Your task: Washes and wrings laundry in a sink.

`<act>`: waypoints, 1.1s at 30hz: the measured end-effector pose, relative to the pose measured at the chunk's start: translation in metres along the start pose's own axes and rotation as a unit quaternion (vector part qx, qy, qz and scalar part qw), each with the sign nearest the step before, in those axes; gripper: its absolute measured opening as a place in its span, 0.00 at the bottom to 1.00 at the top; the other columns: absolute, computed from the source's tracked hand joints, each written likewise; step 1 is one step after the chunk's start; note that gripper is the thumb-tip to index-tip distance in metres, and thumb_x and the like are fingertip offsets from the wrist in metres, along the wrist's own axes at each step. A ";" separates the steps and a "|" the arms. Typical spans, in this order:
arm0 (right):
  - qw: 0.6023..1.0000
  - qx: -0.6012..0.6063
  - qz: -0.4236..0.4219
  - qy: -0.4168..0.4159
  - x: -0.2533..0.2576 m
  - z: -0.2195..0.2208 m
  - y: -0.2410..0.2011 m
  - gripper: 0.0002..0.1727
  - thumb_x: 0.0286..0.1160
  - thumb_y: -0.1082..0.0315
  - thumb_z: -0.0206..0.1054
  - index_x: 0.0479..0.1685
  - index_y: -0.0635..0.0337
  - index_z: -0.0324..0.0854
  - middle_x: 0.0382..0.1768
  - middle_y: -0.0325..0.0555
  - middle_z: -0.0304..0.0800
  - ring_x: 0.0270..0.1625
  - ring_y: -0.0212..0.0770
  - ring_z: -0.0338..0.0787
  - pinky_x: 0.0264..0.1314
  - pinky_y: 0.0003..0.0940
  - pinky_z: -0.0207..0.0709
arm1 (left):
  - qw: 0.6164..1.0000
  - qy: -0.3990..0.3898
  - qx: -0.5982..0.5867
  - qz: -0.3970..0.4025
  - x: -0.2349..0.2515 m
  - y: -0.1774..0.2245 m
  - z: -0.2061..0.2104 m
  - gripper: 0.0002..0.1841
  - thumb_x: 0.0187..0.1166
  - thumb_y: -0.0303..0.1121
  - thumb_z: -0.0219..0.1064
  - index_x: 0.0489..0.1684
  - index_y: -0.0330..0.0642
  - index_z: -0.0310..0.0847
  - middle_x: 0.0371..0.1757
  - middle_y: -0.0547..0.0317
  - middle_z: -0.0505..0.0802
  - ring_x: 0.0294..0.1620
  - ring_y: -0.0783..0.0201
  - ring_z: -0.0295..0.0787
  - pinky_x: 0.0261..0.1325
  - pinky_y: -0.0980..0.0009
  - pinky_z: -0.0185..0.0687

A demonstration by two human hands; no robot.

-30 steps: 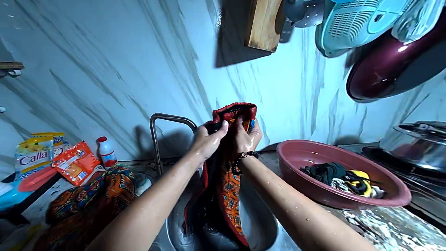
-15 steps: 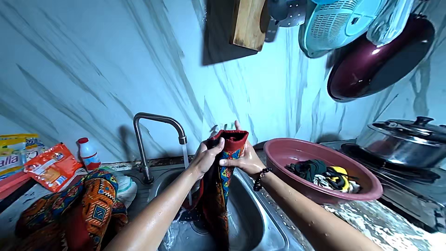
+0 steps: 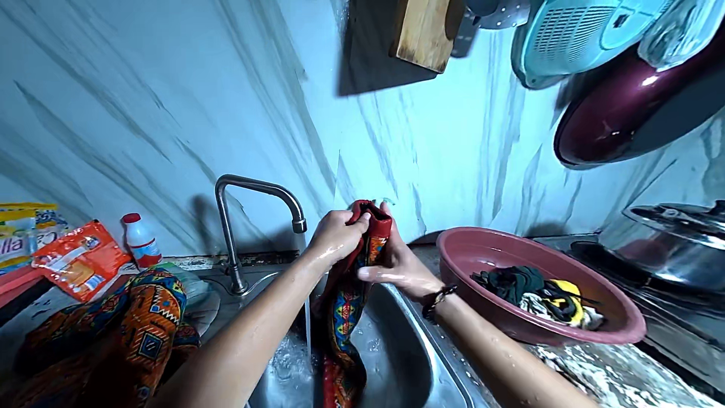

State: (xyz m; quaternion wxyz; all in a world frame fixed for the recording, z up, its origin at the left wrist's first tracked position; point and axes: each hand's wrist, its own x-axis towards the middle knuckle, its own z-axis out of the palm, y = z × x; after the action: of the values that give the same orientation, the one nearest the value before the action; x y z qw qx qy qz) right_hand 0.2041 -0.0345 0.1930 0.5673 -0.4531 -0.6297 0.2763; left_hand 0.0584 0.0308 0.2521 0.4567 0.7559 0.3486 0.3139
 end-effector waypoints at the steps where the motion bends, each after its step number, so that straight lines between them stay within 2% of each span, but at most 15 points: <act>1: 0.997 -0.053 -0.010 0.058 -0.002 0.009 0.000 0.79 0.40 0.67 0.90 0.96 0.54 0.28 0.80 0.49 0.71 0.75 0.33 0.79 0.74 0.33 0.77 | 1.000 -0.010 0.007 0.000 -0.002 0.002 0.003 0.20 0.92 0.42 0.57 0.47 0.31 0.86 0.46 0.42 0.90 0.51 0.51 0.86 0.58 0.48 0.79; 3: 0.973 -0.144 -0.041 0.178 -0.001 0.022 0.006 0.71 0.42 0.76 0.88 0.94 0.65 0.40 0.75 0.63 0.77 0.72 0.46 0.83 0.74 0.44 0.77 | 0.997 -0.028 0.059 0.041 -0.011 0.007 0.007 0.19 0.90 0.40 0.61 0.40 0.30 0.86 0.47 0.41 0.88 0.55 0.49 0.84 0.61 0.46 0.74; 4: 0.965 -0.166 -0.055 0.196 0.001 0.019 0.009 0.63 0.44 0.80 0.86 0.91 0.68 0.50 0.69 0.62 0.83 0.67 0.46 0.87 0.71 0.44 0.79 | 0.994 -0.029 0.083 0.071 -0.018 0.007 0.007 0.18 0.89 0.39 0.62 0.39 0.29 0.86 0.51 0.40 0.87 0.60 0.47 0.80 0.66 0.46 0.70; 6: 0.971 -0.138 -0.065 0.184 0.005 0.006 0.011 0.43 0.43 0.82 0.83 0.72 0.66 0.73 0.52 0.45 0.92 0.53 0.29 0.91 0.60 0.29 0.85 | 0.988 0.015 0.071 0.136 -0.038 -0.009 0.009 0.15 0.86 0.38 0.66 0.50 0.34 0.91 0.60 0.42 0.86 0.67 0.50 0.79 0.70 0.51 0.73; 9: 0.988 0.006 -0.052 0.148 0.012 -0.014 0.004 0.30 0.47 0.87 0.80 0.55 0.58 0.82 0.43 0.33 0.96 0.45 0.26 0.95 0.53 0.29 0.92 | 0.978 0.083 -0.057 0.182 -0.059 -0.073 0.020 0.16 0.85 0.36 0.60 0.61 0.39 0.89 0.60 0.56 0.90 0.63 0.66 0.85 0.66 0.66 0.82; 11: 0.985 0.070 -0.072 0.137 0.019 -0.020 -0.009 0.24 0.56 0.87 0.75 0.51 0.53 0.84 0.42 0.29 0.96 0.44 0.26 0.94 0.51 0.27 0.92 | 0.988 0.068 -0.128 0.057 -0.066 -0.119 0.025 0.21 0.91 0.38 0.50 0.67 0.31 0.81 0.62 0.47 0.90 0.64 0.62 0.86 0.68 0.64 0.80; 13: 0.980 0.112 -0.102 0.129 0.032 -0.017 -0.027 0.21 0.62 0.86 0.70 0.50 0.50 0.82 0.40 0.27 0.96 0.42 0.24 0.94 0.49 0.24 0.91 | 0.987 0.036 -0.124 -0.094 -0.065 -0.151 0.027 0.28 0.96 0.44 0.41 0.79 0.32 0.71 0.72 0.39 0.84 0.71 0.53 0.81 0.74 0.56 0.75; 15: 0.973 0.139 -0.144 0.116 0.053 -0.014 -0.047 0.21 0.59 0.85 0.70 0.47 0.48 0.82 0.39 0.26 0.96 0.41 0.23 0.93 0.48 0.23 0.90 | 0.975 0.016 -0.077 -0.209 -0.065 -0.158 0.027 0.31 0.96 0.51 0.37 0.78 0.35 0.73 0.71 0.38 0.84 0.71 0.49 0.81 0.74 0.51 0.73; 16: 0.970 0.145 -0.166 0.107 0.063 -0.012 -0.056 0.21 0.59 0.84 0.70 0.46 0.48 0.82 0.39 0.25 0.96 0.42 0.23 0.93 0.49 0.23 0.90 | 0.964 0.012 -0.078 -0.256 -0.066 -0.157 0.028 0.34 0.95 0.55 0.35 0.77 0.36 0.73 0.68 0.37 0.84 0.65 0.47 0.82 0.66 0.49 0.76; 19: 0.956 0.167 -0.221 0.094 0.082 0.000 -0.077 0.20 0.61 0.83 0.72 0.47 0.46 0.80 0.39 0.24 0.95 0.44 0.22 0.93 0.52 0.22 0.89 | 0.890 -0.019 -0.252 -0.379 -0.080 -0.144 0.031 0.42 0.90 0.64 0.25 0.92 0.40 0.52 0.84 0.28 0.68 0.77 0.32 0.74 0.70 0.36 0.76; 21: 0.950 0.183 -0.237 0.093 0.086 0.013 -0.081 0.20 0.61 0.82 0.73 0.47 0.47 0.79 0.39 0.24 0.94 0.44 0.22 0.93 0.54 0.22 0.89 | 0.809 -0.020 -0.426 -0.405 -0.090 -0.135 0.040 0.47 0.85 0.70 0.19 0.91 0.41 0.49 0.83 0.30 0.69 0.76 0.34 0.75 0.68 0.38 0.76; 24: 0.950 0.203 -0.222 0.087 0.074 0.039 -0.074 0.20 0.57 0.81 0.76 0.47 0.48 0.81 0.38 0.26 0.94 0.43 0.22 0.93 0.50 0.22 0.89 | 0.724 -0.020 -0.610 -0.321 -0.093 -0.136 0.067 0.55 0.76 0.77 0.12 0.84 0.42 0.58 0.69 0.33 0.81 0.63 0.39 0.84 0.56 0.41 0.84; 27: 0.970 0.184 -0.147 0.062 0.031 0.057 -0.057 0.21 0.62 0.71 0.79 0.53 0.42 0.81 0.41 0.23 0.91 0.42 0.19 0.90 0.46 0.17 0.86 | 0.661 0.098 -0.713 -0.211 -0.071 -0.159 0.102 0.59 0.66 0.83 0.10 0.64 0.40 0.70 0.44 0.40 0.93 0.40 0.44 0.94 0.33 0.50 0.89; 30: 0.958 0.266 -0.061 0.090 -0.003 0.063 -0.029 0.21 0.44 0.57 0.90 0.43 0.40 0.92 0.35 0.26 0.96 0.37 0.21 0.93 0.43 0.22 0.89 | 0.592 0.212 -0.767 -0.125 -0.051 -0.192 0.109 0.57 0.67 0.85 0.18 0.66 0.44 0.74 0.48 0.51 0.93 0.49 0.55 0.92 0.48 0.53 0.89; 33: 0.917 0.361 0.019 0.168 -0.023 0.054 -0.002 0.30 0.35 0.57 0.94 0.42 0.55 0.87 0.34 0.41 0.96 0.38 0.33 0.96 0.46 0.32 0.93 | 0.532 0.308 -0.785 -0.078 -0.042 -0.205 0.099 0.46 0.80 0.75 0.29 0.46 0.44 0.84 0.37 0.55 0.96 0.40 0.57 0.95 0.41 0.54 0.92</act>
State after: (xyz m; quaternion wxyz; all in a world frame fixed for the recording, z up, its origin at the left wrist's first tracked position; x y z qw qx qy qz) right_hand 0.1506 -0.0471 0.1734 0.7847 -0.2689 -0.3738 0.4150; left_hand 0.0645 0.0196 0.0210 0.7535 -0.0798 0.1390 0.6376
